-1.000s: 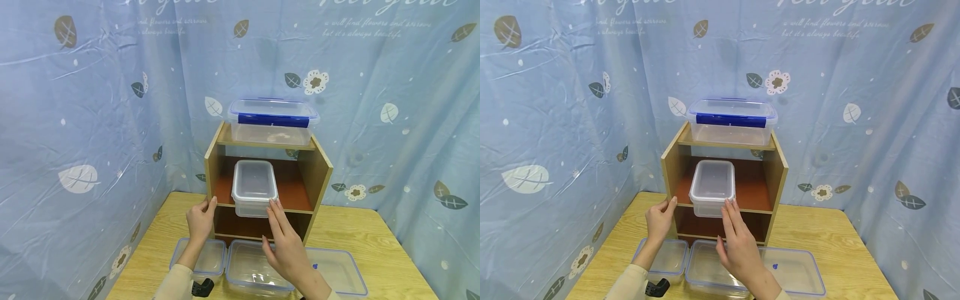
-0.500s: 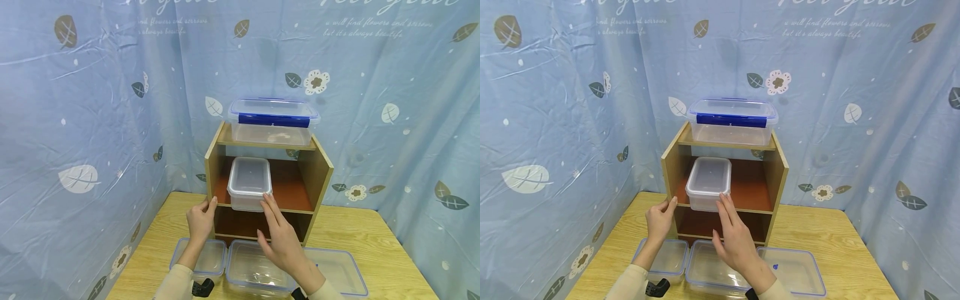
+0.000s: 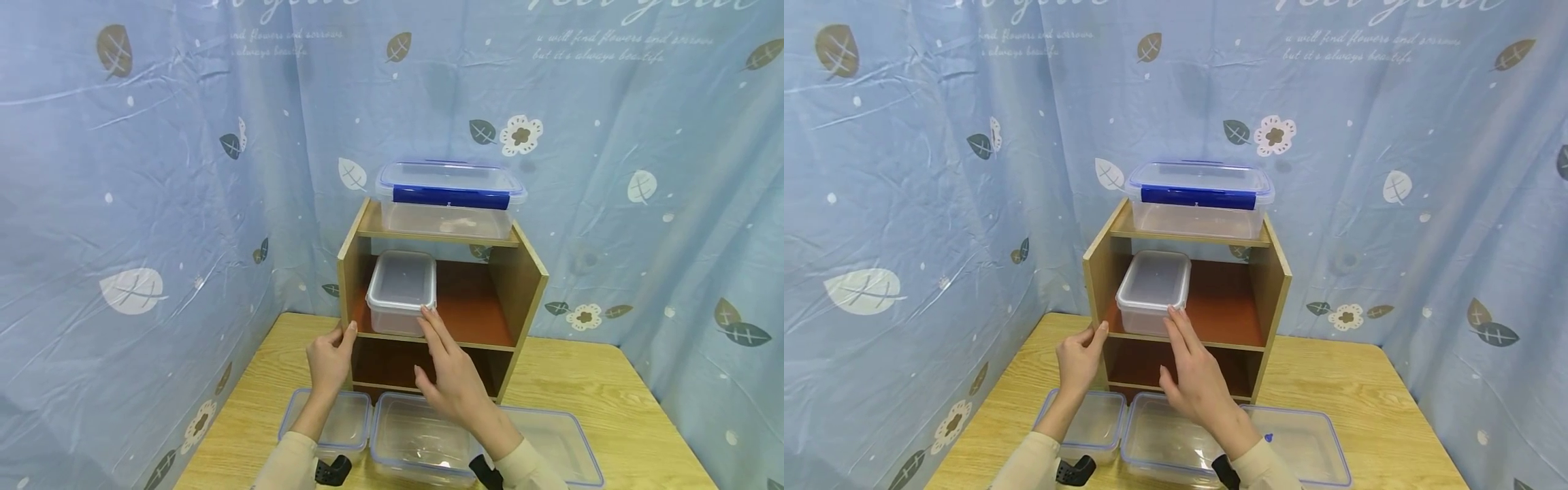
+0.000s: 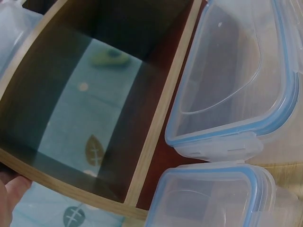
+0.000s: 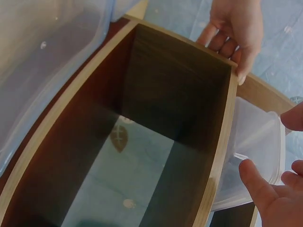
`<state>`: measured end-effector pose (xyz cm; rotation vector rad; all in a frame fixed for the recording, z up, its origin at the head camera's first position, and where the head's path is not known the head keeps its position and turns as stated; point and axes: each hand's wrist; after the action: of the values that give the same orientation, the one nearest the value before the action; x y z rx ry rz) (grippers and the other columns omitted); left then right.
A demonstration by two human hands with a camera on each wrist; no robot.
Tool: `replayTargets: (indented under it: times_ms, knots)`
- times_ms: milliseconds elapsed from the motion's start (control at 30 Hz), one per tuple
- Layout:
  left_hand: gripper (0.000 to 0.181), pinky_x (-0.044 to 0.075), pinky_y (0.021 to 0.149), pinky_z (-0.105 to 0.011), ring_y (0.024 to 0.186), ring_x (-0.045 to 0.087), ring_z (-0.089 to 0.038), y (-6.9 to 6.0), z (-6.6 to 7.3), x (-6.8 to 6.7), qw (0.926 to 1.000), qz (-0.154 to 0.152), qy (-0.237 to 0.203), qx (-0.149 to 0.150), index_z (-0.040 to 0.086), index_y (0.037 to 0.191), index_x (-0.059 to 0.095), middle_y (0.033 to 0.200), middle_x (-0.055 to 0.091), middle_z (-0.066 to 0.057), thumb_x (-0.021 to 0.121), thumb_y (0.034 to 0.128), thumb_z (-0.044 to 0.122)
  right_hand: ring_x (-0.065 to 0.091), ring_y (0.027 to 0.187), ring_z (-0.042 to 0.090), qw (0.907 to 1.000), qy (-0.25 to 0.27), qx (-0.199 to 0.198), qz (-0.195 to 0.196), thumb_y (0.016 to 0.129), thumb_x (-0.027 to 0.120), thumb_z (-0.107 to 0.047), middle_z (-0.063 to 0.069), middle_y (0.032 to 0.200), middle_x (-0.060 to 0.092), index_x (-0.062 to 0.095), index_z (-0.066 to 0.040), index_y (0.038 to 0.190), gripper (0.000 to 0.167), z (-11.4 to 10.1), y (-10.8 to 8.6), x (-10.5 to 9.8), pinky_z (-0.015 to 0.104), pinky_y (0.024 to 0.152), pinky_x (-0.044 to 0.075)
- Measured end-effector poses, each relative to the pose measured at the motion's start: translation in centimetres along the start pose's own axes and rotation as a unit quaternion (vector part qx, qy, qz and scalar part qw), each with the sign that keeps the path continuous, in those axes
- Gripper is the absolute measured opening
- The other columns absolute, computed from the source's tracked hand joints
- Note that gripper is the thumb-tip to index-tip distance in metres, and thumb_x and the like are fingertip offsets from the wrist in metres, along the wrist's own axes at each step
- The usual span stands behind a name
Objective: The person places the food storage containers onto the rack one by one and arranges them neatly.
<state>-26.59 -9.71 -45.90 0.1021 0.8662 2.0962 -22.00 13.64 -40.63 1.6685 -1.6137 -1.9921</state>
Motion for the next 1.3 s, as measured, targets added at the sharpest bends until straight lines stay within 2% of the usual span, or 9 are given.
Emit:
replayTargets:
  times_ms: [67, 167, 300, 400, 700, 1000, 1100, 1233, 1300]
  knots:
    - [0.04, 0.026, 0.037, -0.022, 0.039, 0.033, -0.003, 0.0, 0.1, 0.0, 1.0, -0.003, 0.001, -0.002, 0.016, 0.052, 0.063, 0.042, 0.049, 0.005, 0.07, 0.089, 0.03, 0.055, 0.126, 0.027, 1.0, 0.008, 0.002, 0.002, 0.077, 0.07, -0.01, 0.011, 0.158, 0.032, 0.035, -0.002, 0.147, 0.079, 0.1, 0.2, 0.1, 0.023, 0.069, 0.052]
    - [0.038, 0.027, 0.037, -0.022, 0.04, 0.033, -0.003, 0.0, 0.1, 0.0, 1.0, 0.001, 0.004, 0.0, 0.017, 0.053, 0.064, 0.043, 0.049, 0.006, 0.07, 0.0886, 0.03, 0.058, 0.121, 0.024, 0.9998, 0.019, 0.005, 0.0, 0.076, 0.071, -0.009, 0.01, 0.158, 0.032, 0.035, -0.002, 0.147, 0.08, 0.2, 0.5, 0.2, 0.024, 0.074, 0.055]
    - [0.043, 0.023, 0.037, -0.022, 0.04, 0.03, -0.002, 0.1, 0.0, 0.0, 0.9999, 0.008, 0.009, 0.009, 0.018, 0.049, 0.058, 0.041, 0.045, 0.006, 0.071, 0.0881, 0.03, 0.046, 0.136, 0.025, 0.9995, 0.026, 0.011, -0.015, 0.077, 0.072, -0.009, 0.008, 0.158, 0.031, 0.034, -0.004, 0.148, 0.081, 0.3, 1.3, 0.3, 0.028, 0.08, 0.055]
    - [0.043, 0.023, 0.037, -0.021, 0.04, 0.029, -0.002, 0.1, -0.1, 0.0, 0.9999, 0.008, 0.008, 0.012, 0.018, 0.049, 0.058, 0.041, 0.045, 0.006, 0.071, 0.0881, 0.03, 0.041, 0.14, 0.026, 0.9993, 0.023, 0.014, -0.024, 0.077, 0.073, -0.009, 0.007, 0.158, 0.03, 0.034, -0.004, 0.148, 0.081, 0.4, 1.7, 0.4, 0.033, 0.087, 0.055]
    - [0.044, 0.023, 0.037, -0.022, 0.04, 0.03, -0.002, -0.1, -0.2, 0.1, 1.0, -0.003, -0.001, -0.001, 0.018, 0.049, 0.058, 0.042, 0.045, 0.007, 0.07, 0.0892, 0.032, 0.049, 0.133, 0.027, 0.9986, 0.025, 0.019, -0.043, 0.077, 0.071, -0.009, 0.009, 0.157, 0.032, 0.035, -0.003, 0.147, 0.079, 0.7, 2.8, 0.8, 0.039, 0.094, 0.052]
    - [0.048, 0.021, 0.037, -0.022, 0.04, 0.025, 0.001, -0.1, -0.1, 0.1, 1.0, 0.003, 0.004, 0.006, 0.017, 0.047, 0.053, 0.041, 0.038, 0.011, 0.07, 0.0891, 0.032, 0.046, 0.136, 0.027, 0.9956, 0.042, 0.043, -0.071, 0.08, 0.07, -0.011, 0.005, 0.159, 0.029, 0.033, -0.005, 0.149, 0.079, 0.9, 3.7, 1.2, 0.042, 0.098, 0.049]
    - [0.049, 0.019, 0.037, -0.021, 0.04, 0.025, 0.001, -0.1, -0.1, 0.1, 1.0, 0.001, 0.003, 0.005, 0.019, 0.046, 0.05, 0.041, 0.037, 0.011, 0.07, 0.0893, 0.031, 0.054, 0.127, 0.028, 0.9953, 0.048, 0.046, -0.071, 0.079, 0.071, -0.011, 0.006, 0.159, 0.029, 0.033, -0.005, 0.149, 0.08, 1.0, 4.0, 1.2, 0.041, 0.094, 0.052]
    - [0.051, 0.018, 0.037, -0.02, 0.039, 0.024, 0.001, -0.1, -0.1, 0.0, 1.0, -0.002, 0.002, 0.008, 0.017, 0.046, 0.048, 0.041, 0.036, 0.01, 0.069, 0.09, 0.032, 0.065, 0.102, 0.024, 0.9943, 0.059, 0.051, -0.072, 0.079, 0.071, -0.01, 0.005, 0.159, 0.028, 0.032, -0.005, 0.149, 0.081, 1.2, 4.3, 1.4, 0.037, 0.082, 0.054]
    - [0.051, 0.019, 0.037, -0.021, 0.04, 0.024, 0.001, 0.0, -0.1, 0.0, 1.0, -0.003, 0.003, 0.007, 0.016, 0.046, 0.05, 0.041, 0.037, 0.01, 0.069, 0.09, 0.032, 0.065, 0.1, 0.023, 0.9934, 0.067, 0.056, -0.074, 0.079, 0.07, -0.008, 0.004, 0.159, 0.027, 0.031, -0.006, 0.15, 0.081, 1.3, 4.5, 1.5, 0.036, 0.082, 0.054]
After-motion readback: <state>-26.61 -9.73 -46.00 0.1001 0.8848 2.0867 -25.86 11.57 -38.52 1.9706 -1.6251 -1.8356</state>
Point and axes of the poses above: each hand's wrist, its own y-axis towards the middle knuckle, its own x-axis out of the palm, z = x × y
